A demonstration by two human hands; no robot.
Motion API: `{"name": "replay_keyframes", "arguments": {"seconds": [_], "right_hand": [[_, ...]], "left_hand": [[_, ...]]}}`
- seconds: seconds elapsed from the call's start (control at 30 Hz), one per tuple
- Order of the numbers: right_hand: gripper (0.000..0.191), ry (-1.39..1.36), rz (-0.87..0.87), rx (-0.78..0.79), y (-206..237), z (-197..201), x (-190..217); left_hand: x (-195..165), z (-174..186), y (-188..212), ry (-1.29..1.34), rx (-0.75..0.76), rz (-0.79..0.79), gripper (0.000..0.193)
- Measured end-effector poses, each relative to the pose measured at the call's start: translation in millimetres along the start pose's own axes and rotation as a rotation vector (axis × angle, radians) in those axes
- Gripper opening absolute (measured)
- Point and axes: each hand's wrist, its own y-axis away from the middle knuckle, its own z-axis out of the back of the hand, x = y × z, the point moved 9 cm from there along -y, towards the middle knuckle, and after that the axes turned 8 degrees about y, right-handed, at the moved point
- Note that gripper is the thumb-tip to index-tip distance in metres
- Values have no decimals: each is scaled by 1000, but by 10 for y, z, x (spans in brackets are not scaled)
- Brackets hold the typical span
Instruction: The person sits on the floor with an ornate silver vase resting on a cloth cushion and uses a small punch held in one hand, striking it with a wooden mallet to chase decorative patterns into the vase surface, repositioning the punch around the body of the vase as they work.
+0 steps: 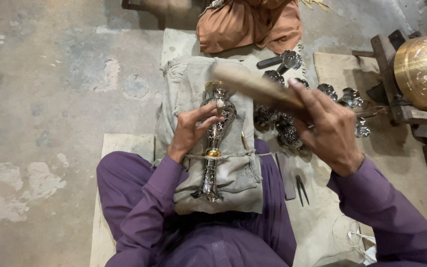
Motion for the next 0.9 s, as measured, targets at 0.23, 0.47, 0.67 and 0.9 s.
{"name": "replay_keyframes", "arguments": {"seconds": [0.23, 0.47, 0.67, 0.9], "right_hand": [[54, 230, 69, 27, 58, -107, -40], [58, 135, 23, -50, 106, -44, -46], [58, 230, 13, -64, 158, -28, -87], [53, 392, 36, -56, 193, -92, -140]], "left_hand": [[-10, -6, -3, 0, 20, 7, 42], [48, -9, -16, -41, 33, 46, 43], [29, -10, -23, -43, 40, 41, 46], [68, -16, -17, 6, 81, 72, 44]]}}
